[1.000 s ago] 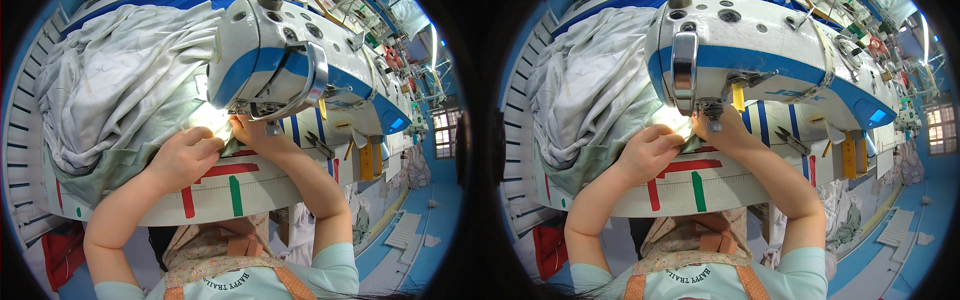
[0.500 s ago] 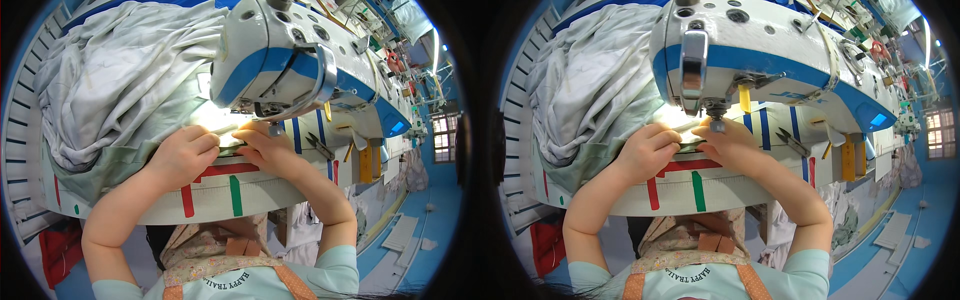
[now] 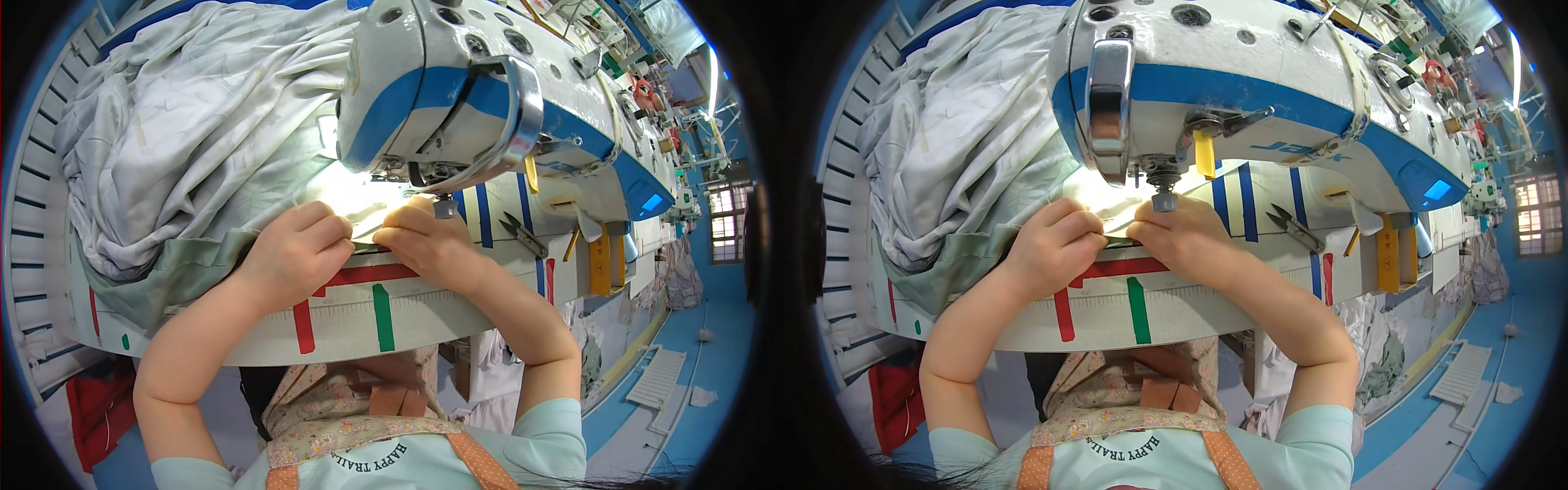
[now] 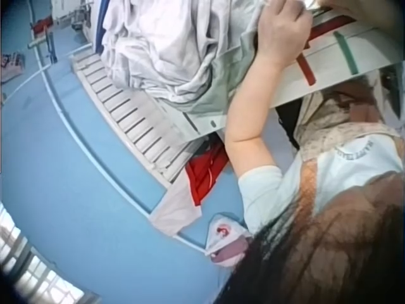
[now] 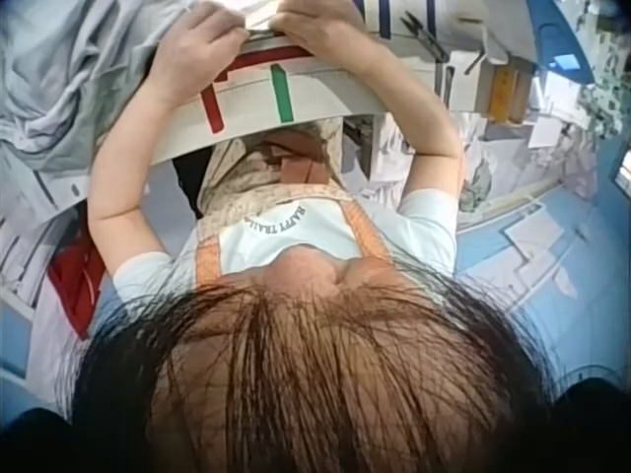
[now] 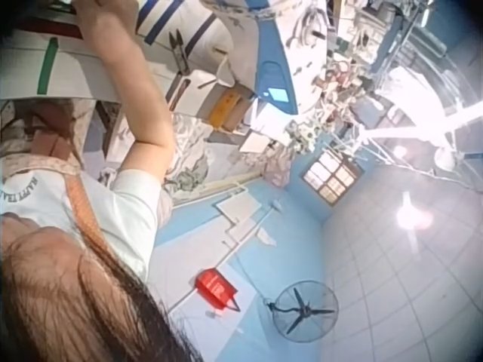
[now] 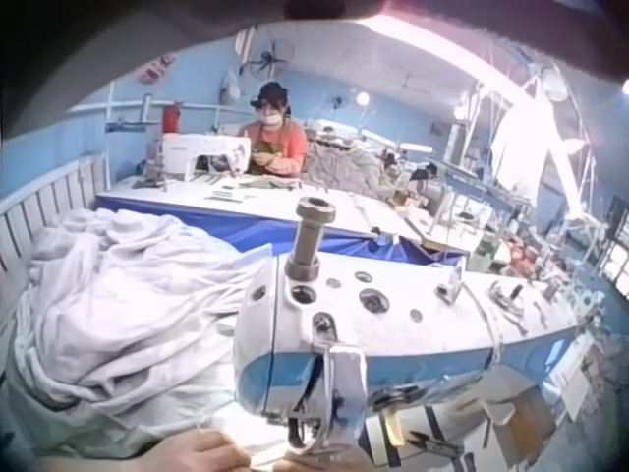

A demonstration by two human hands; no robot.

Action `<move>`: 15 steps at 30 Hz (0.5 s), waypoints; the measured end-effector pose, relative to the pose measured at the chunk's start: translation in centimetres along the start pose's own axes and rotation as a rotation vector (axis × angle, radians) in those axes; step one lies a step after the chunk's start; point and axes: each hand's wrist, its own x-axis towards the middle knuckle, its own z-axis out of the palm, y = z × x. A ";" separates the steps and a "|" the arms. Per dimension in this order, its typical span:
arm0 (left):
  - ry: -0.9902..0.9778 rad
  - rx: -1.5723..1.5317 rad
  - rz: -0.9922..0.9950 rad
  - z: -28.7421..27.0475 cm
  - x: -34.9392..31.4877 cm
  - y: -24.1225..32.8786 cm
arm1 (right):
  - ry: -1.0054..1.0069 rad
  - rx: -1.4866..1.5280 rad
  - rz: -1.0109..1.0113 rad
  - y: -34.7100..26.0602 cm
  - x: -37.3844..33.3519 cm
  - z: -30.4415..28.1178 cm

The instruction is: The recorder is sewing white fabric pillowcases on an industrial sewing machine and replacing thread spools.

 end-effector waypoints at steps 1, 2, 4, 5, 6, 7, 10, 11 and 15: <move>0.000 0.001 -0.001 0.0 0.0 0.0 | -0.019 -0.024 -0.018 0.0 0.0 -0.1; -0.003 -0.025 -0.027 0.0 -0.1 0.1 | -0.019 -0.023 -0.019 0.0 0.0 -0.2; -0.006 -0.050 -0.053 0.1 0.0 0.3 | -0.044 -0.057 -0.032 0.0 0.1 -0.4; 0.018 -0.062 -0.091 0.3 0.0 0.4 | -0.044 -0.057 -0.032 0.1 0.0 -0.3; 0.041 -0.073 -0.128 0.4 0.1 0.5 | -0.044 -0.045 -0.043 0.3 -0.2 -0.1; 0.040 -0.072 -0.128 0.4 0.0 0.4 | -0.045 -0.031 -0.053 0.4 -0.2 0.0; 0.030 -0.083 -0.130 0.4 -0.1 0.3 | -0.041 -0.071 -0.085 -0.2 0.1 -0.5; 0.051 -0.097 -0.137 0.5 -0.1 0.2 | -0.040 -0.071 -0.087 -0.3 0.2 -0.6; 0.079 -0.163 -0.200 0.5 0.2 0.2 | -0.033 -0.160 -0.113 -0.2 -0.4 0.3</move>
